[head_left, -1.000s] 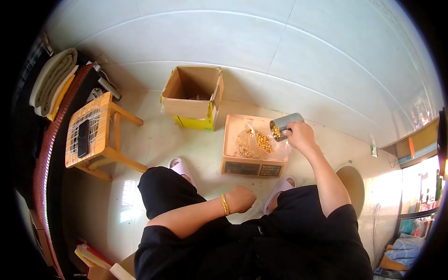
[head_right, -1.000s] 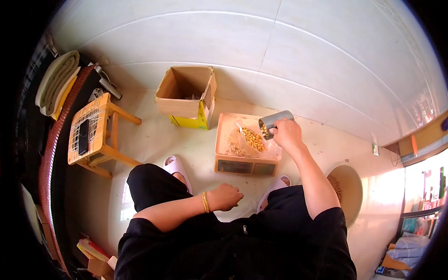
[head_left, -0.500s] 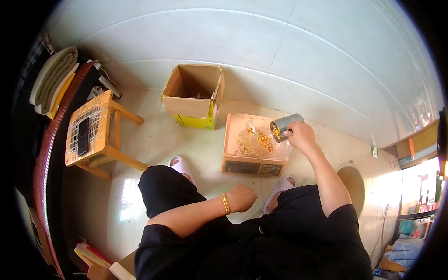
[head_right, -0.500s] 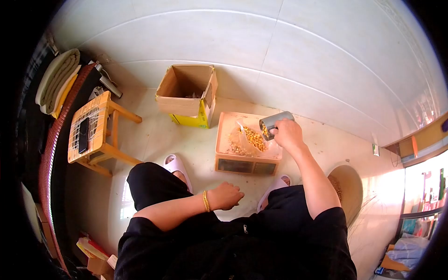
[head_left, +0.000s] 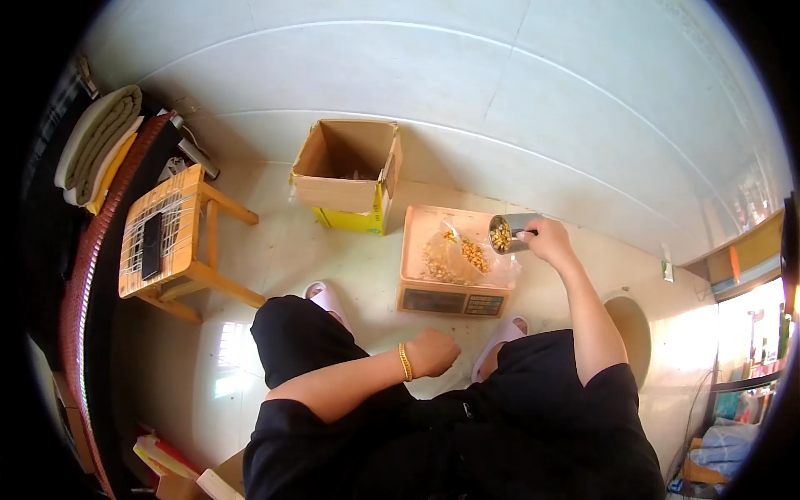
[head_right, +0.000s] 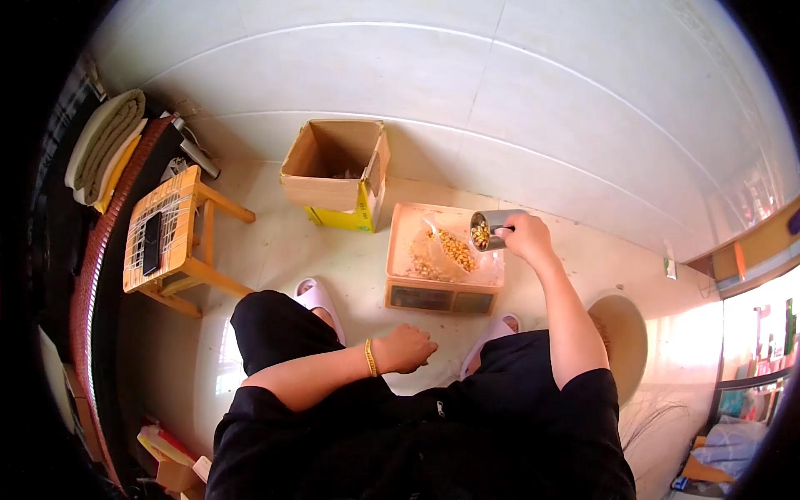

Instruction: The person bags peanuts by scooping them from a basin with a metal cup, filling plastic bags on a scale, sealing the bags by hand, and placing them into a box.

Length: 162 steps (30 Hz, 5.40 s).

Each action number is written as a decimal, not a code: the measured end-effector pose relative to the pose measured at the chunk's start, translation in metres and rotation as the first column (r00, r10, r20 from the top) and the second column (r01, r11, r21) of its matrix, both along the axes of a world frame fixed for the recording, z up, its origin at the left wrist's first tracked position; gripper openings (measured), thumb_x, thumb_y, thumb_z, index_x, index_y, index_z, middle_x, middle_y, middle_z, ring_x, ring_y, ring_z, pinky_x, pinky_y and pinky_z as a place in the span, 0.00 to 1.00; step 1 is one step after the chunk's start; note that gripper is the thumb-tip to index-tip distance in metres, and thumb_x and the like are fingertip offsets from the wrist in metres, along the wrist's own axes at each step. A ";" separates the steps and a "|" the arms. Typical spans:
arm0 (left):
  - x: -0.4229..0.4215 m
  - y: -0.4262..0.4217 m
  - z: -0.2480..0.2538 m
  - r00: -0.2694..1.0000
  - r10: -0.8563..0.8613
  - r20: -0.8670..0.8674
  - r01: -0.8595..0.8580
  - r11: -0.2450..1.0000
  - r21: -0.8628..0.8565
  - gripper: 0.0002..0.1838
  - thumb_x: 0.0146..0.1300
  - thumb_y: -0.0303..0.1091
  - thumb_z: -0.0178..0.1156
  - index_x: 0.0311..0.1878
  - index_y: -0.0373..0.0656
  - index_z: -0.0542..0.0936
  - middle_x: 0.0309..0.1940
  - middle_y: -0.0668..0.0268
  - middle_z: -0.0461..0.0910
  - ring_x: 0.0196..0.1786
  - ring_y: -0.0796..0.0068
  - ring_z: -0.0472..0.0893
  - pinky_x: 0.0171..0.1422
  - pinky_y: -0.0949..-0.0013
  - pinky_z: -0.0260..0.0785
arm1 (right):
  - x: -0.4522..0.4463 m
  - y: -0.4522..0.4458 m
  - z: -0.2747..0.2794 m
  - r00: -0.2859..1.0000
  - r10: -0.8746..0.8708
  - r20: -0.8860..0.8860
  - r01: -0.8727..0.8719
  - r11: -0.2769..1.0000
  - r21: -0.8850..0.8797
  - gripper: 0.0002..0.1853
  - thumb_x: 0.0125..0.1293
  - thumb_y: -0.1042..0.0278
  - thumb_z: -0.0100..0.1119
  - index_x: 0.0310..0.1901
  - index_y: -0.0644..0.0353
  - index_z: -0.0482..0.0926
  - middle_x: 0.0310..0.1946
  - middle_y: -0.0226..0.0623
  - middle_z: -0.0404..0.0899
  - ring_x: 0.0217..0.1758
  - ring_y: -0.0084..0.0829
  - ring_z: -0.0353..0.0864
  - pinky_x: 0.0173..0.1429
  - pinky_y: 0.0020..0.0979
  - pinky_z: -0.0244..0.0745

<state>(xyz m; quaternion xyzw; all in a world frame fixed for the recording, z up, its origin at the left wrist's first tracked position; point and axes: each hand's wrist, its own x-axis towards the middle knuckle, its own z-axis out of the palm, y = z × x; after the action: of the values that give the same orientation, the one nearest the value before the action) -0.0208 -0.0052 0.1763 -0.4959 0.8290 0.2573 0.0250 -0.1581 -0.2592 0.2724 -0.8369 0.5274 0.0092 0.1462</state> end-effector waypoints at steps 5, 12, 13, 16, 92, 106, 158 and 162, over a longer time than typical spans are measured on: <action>0.005 -0.006 0.009 1.000 0.005 -0.005 -0.006 0.999 -0.045 0.14 0.53 0.42 0.64 0.36 0.42 0.78 0.32 0.58 0.79 0.39 0.57 0.80 0.41 0.58 0.72 | -0.051 -0.027 0.005 0.835 -0.344 0.429 0.087 0.853 0.515 0.11 0.62 0.62 0.58 0.35 0.62 0.79 0.26 0.34 0.77 0.26 0.28 0.76 0.34 0.32 0.77; 0.012 -0.009 0.023 1.000 -0.010 -0.004 0.010 1.000 -0.017 0.13 0.54 0.41 0.63 0.37 0.42 0.78 0.33 0.57 0.79 0.39 0.55 0.80 0.40 0.55 0.72 | -0.150 0.008 0.075 0.615 -0.505 0.606 0.030 0.783 0.622 0.08 0.67 0.65 0.52 0.34 0.60 0.74 0.26 0.30 0.72 0.26 0.24 0.75 0.31 0.28 0.76; 0.012 -0.009 0.023 1.000 -0.009 -0.016 0.009 1.000 -0.017 0.13 0.55 0.41 0.63 0.37 0.42 0.78 0.34 0.56 0.79 0.39 0.55 0.80 0.41 0.55 0.72 | -0.175 0.017 0.078 0.568 -0.515 0.642 0.060 0.804 0.592 0.08 0.68 0.65 0.52 0.35 0.60 0.74 0.27 0.30 0.72 0.25 0.24 0.75 0.30 0.27 0.76; 0.011 -0.008 0.018 1.000 0.000 -0.015 0.000 1.000 0.004 0.14 0.55 0.42 0.62 0.38 0.42 0.78 0.34 0.56 0.79 0.40 0.54 0.80 0.42 0.55 0.71 | -0.249 0.053 0.076 0.394 -0.580 0.713 0.189 0.811 0.555 0.08 0.69 0.64 0.50 0.35 0.58 0.74 0.26 0.29 0.72 0.24 0.23 0.74 0.28 0.26 0.74; 0.059 -0.181 0.033 0.824 0.374 -0.426 -0.516 0.805 -0.292 0.05 0.56 0.29 0.58 0.35 0.40 0.79 0.30 0.56 0.79 0.37 0.57 0.78 0.40 0.59 0.70 | 0.065 0.023 -0.153 0.797 -0.021 0.604 -0.198 0.935 0.294 0.24 0.57 0.64 0.59 0.57 0.54 0.73 0.32 0.42 0.79 0.37 0.37 0.79 0.44 0.35 0.72; 0.067 -0.192 -0.031 0.738 0.469 -0.485 -0.606 0.776 -0.172 0.08 0.55 0.25 0.53 0.37 0.40 0.79 0.26 0.57 0.80 0.34 0.55 0.80 0.41 0.58 0.71 | 0.068 0.015 -0.155 0.684 -0.245 0.687 -0.092 0.905 0.414 0.21 0.69 0.56 0.45 0.25 0.63 0.74 0.18 0.34 0.73 0.23 0.26 0.73 0.31 0.30 0.66; 0.092 -0.192 -0.167 -0.624 0.766 -0.153 -0.292 -0.047 0.955 0.03 0.64 0.34 0.56 0.35 0.50 0.73 0.24 0.73 0.72 0.22 0.79 0.70 0.27 0.77 0.63 | 0.015 0.031 -0.203 0.908 -0.176 0.379 0.266 0.943 -0.199 0.03 0.53 0.69 0.60 0.29 0.56 0.79 0.30 0.40 0.73 0.38 0.43 0.75 0.40 0.41 0.72; 0.089 -0.194 -0.158 -0.681 0.730 -0.057 -0.243 -0.153 0.958 0.02 0.65 0.34 0.55 0.36 0.49 0.73 0.26 0.73 0.73 0.25 0.79 0.74 0.26 0.73 0.66 | 0.000 0.028 -0.238 0.914 -0.331 0.234 0.369 0.919 -0.138 0.03 0.54 0.69 0.60 0.28 0.57 0.78 0.30 0.41 0.76 0.36 0.40 0.77 0.36 0.39 0.72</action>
<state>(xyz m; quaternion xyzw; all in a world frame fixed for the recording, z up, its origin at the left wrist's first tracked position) 0.0679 -0.1987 0.0185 -0.6196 -0.1254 0.5617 -0.5337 -0.1577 -0.2314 0.0342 -0.7346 0.6497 -0.1516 0.1233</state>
